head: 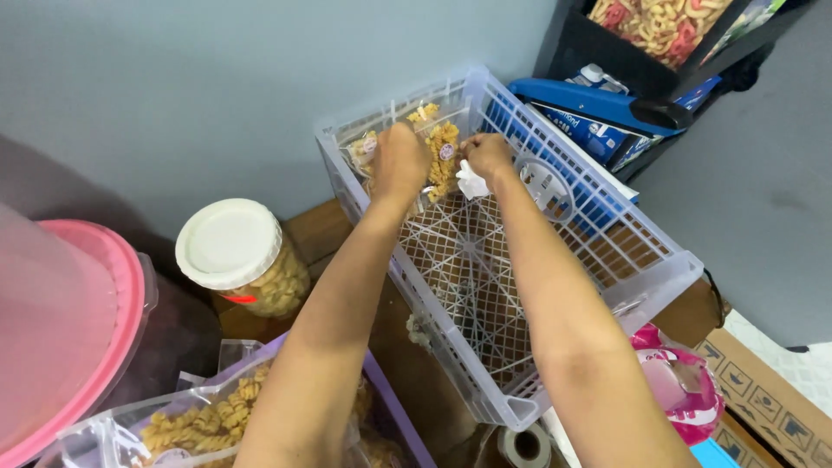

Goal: Cleaning individual snack packets with a cloth and organizing them into baskets.

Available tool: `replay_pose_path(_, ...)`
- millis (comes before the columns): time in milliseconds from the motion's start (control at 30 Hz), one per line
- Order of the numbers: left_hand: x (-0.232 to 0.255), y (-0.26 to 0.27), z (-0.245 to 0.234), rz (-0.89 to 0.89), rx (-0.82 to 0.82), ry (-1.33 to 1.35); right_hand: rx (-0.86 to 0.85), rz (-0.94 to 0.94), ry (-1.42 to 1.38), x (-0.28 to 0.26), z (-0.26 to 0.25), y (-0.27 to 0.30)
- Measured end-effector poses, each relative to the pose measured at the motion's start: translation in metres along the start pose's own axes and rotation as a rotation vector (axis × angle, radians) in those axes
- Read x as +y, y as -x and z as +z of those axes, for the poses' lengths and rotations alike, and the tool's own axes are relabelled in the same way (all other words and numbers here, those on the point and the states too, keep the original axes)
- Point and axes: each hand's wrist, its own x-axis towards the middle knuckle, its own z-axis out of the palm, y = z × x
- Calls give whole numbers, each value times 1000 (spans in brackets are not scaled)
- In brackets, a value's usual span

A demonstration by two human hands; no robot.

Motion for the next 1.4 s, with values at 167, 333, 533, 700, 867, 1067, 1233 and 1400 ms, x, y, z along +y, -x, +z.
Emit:
replay_pose_path(167,-6,-8,3,2,3,10,-3,8,8,6,8,-13)
replay_pose_path(333,4,-10,-6,25,-10,11,-21,12,-46,1,5,-8)
replay_pose_path(533,1,-9,0,-5,-28,14,-51,9,9,2,5,-10)
replay_pose_path(700,5,-5,-10,-47,-1,36,0,32,126,18,10,-27)
replay_pose_path(867,7,1,-14,-42,-5,17,3,46,155,0,-14,-1)
replay_pose_path(1067,26,34,-43,-8,18,19,5,-1,140,-27,-41,37)
replay_pose_path(1233,40,91,-78,28,31,16,-49,-226,83,-59,-85,105)
replay_pose_path(1400,38,173,-126,198,80,-61,-220,-465,-338,-77,-109,186)
